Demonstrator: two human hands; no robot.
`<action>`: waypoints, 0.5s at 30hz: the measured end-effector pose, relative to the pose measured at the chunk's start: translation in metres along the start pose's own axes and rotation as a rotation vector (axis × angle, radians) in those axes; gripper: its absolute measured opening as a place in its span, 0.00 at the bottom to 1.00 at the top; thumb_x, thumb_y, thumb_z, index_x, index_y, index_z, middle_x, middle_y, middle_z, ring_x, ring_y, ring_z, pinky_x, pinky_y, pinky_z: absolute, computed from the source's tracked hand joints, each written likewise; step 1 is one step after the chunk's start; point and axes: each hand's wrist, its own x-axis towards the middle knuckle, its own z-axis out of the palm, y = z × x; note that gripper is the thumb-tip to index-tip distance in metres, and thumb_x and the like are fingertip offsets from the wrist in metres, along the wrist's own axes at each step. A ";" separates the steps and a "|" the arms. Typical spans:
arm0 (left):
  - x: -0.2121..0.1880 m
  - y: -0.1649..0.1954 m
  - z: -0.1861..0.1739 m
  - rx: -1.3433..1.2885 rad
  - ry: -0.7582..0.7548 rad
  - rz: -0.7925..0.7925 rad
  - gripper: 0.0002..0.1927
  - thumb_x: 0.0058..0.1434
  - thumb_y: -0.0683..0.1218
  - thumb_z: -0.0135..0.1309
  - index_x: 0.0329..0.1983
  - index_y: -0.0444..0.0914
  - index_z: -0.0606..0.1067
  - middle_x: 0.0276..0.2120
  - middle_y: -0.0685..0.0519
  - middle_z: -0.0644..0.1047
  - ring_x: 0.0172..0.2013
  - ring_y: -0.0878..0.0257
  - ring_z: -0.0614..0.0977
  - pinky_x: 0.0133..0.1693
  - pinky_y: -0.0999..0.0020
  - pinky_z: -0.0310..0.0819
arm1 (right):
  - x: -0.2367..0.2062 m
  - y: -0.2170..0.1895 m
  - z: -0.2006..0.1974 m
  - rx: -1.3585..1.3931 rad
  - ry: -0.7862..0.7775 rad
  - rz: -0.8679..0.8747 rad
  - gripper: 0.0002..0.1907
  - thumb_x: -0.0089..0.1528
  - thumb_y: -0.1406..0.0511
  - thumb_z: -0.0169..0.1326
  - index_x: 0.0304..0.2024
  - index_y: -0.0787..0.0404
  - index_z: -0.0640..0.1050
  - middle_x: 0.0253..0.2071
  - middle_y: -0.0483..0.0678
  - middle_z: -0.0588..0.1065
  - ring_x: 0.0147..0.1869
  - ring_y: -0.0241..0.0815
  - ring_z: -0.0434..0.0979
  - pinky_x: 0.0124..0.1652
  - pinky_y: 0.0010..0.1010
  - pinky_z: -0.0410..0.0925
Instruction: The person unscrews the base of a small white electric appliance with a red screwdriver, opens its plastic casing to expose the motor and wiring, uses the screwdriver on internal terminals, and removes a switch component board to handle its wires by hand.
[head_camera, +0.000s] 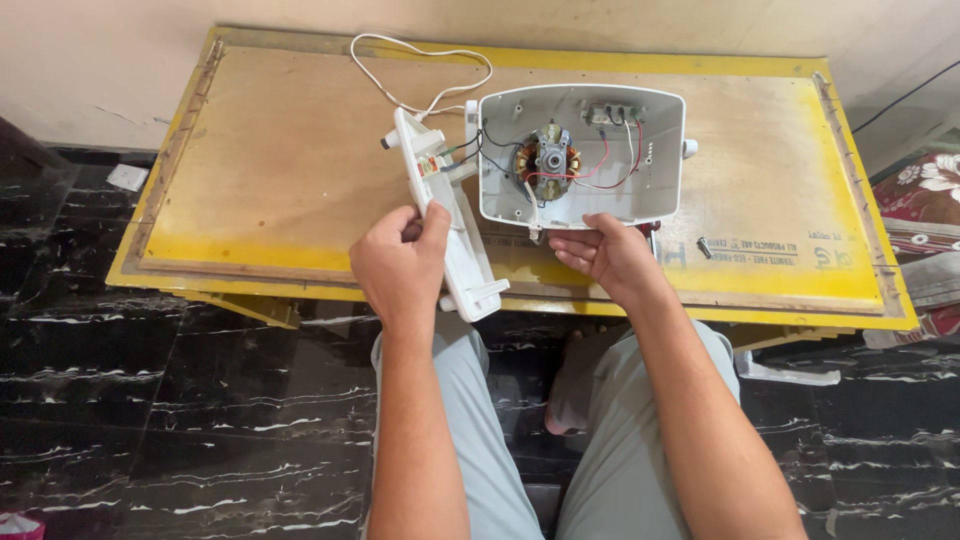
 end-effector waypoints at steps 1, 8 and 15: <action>0.001 0.000 -0.002 -0.006 0.002 0.009 0.17 0.59 0.53 0.61 0.30 0.33 0.80 0.20 0.48 0.79 0.21 0.57 0.81 0.28 0.64 0.72 | -0.001 0.001 0.000 -0.009 0.006 -0.002 0.18 0.68 0.63 0.42 0.51 0.72 0.71 0.51 0.64 0.79 0.53 0.52 0.82 0.53 0.41 0.74; 0.001 0.013 -0.011 0.096 0.090 0.165 0.14 0.61 0.50 0.63 0.29 0.34 0.80 0.23 0.48 0.77 0.24 0.54 0.80 0.28 0.61 0.70 | -0.005 0.010 -0.001 0.014 0.025 -0.008 0.17 0.67 0.63 0.42 0.49 0.72 0.73 0.49 0.63 0.79 0.51 0.52 0.82 0.52 0.41 0.75; -0.003 0.017 -0.011 0.064 0.201 0.208 0.07 0.59 0.46 0.65 0.35 0.37 0.82 0.24 0.51 0.76 0.24 0.59 0.79 0.28 0.64 0.70 | -0.016 0.027 -0.006 -0.023 0.072 0.018 0.16 0.66 0.64 0.43 0.48 0.70 0.73 0.46 0.62 0.80 0.47 0.51 0.83 0.48 0.40 0.75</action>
